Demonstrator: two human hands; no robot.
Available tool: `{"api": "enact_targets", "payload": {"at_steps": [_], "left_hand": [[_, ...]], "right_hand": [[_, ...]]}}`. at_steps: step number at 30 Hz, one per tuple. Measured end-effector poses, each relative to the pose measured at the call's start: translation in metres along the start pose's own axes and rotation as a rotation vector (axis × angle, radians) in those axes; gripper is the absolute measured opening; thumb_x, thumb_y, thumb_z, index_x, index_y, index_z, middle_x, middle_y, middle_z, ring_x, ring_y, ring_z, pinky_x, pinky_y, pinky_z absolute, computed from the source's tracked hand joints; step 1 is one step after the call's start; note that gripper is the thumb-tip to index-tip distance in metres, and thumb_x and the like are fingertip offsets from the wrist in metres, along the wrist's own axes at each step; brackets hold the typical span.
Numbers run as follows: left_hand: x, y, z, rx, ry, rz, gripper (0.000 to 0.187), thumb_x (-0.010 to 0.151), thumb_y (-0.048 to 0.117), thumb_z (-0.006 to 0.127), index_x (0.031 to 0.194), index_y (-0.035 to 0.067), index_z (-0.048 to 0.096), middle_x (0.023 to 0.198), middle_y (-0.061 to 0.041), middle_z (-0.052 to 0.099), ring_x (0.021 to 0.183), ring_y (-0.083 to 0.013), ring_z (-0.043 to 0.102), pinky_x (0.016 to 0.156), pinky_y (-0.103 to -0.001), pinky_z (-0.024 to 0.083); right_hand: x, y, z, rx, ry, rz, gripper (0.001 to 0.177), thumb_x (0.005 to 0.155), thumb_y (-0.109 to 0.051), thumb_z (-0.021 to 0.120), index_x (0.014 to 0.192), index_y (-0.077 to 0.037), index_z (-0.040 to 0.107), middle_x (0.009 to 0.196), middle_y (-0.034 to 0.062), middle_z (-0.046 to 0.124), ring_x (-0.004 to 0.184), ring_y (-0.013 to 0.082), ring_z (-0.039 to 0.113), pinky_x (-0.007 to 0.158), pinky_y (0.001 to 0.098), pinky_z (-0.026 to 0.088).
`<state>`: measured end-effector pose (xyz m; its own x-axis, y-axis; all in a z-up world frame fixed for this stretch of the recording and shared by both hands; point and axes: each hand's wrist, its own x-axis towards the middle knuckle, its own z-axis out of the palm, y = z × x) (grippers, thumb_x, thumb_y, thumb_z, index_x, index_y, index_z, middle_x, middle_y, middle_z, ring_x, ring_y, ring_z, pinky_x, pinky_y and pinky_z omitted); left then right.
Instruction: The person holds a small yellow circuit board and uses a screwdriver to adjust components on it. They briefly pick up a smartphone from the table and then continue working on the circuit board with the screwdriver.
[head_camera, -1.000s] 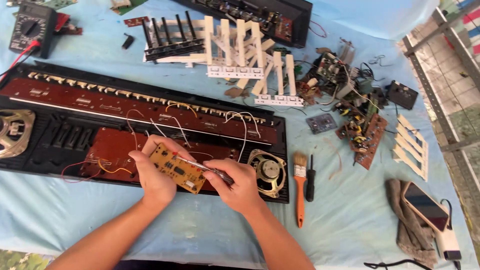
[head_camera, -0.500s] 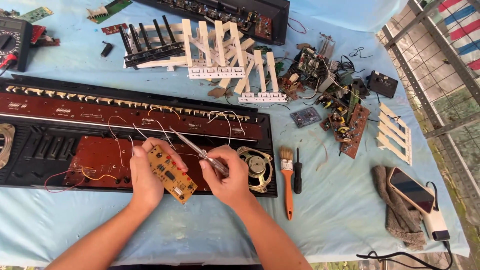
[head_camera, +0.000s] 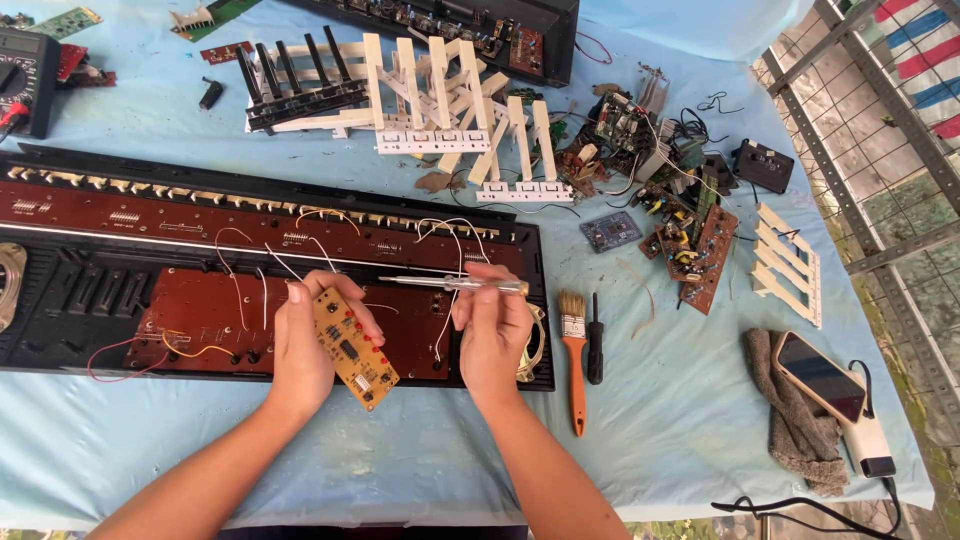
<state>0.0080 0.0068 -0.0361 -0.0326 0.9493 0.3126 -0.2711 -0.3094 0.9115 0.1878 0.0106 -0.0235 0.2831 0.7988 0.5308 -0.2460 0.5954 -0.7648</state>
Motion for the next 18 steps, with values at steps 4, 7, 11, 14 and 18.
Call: {"api": "enact_targets", "payload": {"at_steps": [4, 7, 11, 14, 18], "left_hand": [[-0.001, -0.001, 0.006, -0.012, -0.050, -0.056, 0.075, 0.110, 0.052, 0.006, 0.096, 0.002, 0.060, 0.057, -0.015, 0.068, 0.055, -0.0233, 0.074, 0.049, -0.033, 0.063], [-0.005, -0.005, 0.011, -0.093, -0.138, -0.123, 0.075, 0.111, 0.050, 0.008, 0.095, 0.000, 0.060, 0.060, -0.018, 0.070, 0.056, -0.0234, 0.074, 0.049, -0.034, 0.064], [-0.017, -0.005, 0.023, -0.097, -0.296, -0.210, 0.079, 0.108, 0.053, 0.008, 0.089, 0.000, 0.065, 0.056, -0.018, 0.070, 0.051, -0.0244, 0.075, 0.045, -0.034, 0.064], [-0.024, -0.001, 0.033, -0.102, -0.387, -0.247, 0.080, 0.108, 0.051, 0.010, 0.084, 0.000, 0.066, 0.056, -0.019, 0.072, 0.051, -0.0239, 0.076, 0.045, -0.034, 0.064], [-0.028, 0.003, 0.034, -0.109, -0.488, -0.329, 0.076, 0.109, 0.051, 0.014, 0.085, -0.001, 0.064, 0.061, -0.019, 0.072, 0.054, -0.0227, 0.076, 0.045, -0.034, 0.064]], "right_hand": [[0.002, 0.001, 0.003, 0.118, 0.033, 0.020, 0.036, 0.113, -0.033, 0.038, 0.120, -0.002, 0.057, 0.101, 0.0073, 0.057, 0.065, 0.0114, 0.054, 0.055, 0.0247, 0.049], [0.005, 0.001, 0.000, 0.160, 0.025, 0.064, 0.042, 0.114, -0.036, 0.024, 0.099, -0.006, 0.050, 0.078, 0.0039, 0.044, 0.055, 0.0123, 0.047, 0.047, 0.0248, 0.045], [0.001, 0.011, -0.006, 0.314, -0.008, 0.146, 0.039, 0.114, -0.038, 0.022, 0.097, -0.010, 0.043, 0.056, -0.0014, 0.032, 0.038, 0.0087, 0.031, 0.035, 0.0200, 0.029], [-0.001, 0.008, 0.003, 0.282, -0.018, 0.132, 0.033, 0.114, -0.038, 0.023, 0.110, -0.010, 0.041, 0.053, -0.0019, 0.032, 0.036, 0.0076, 0.030, 0.034, 0.0191, 0.029], [-0.004, 0.003, 0.014, 0.184, -0.034, 0.124, 0.033, 0.114, -0.032, 0.022, 0.130, -0.008, 0.038, 0.053, -0.0033, 0.039, 0.037, 0.0071, 0.038, 0.034, 0.0181, 0.034]]}}
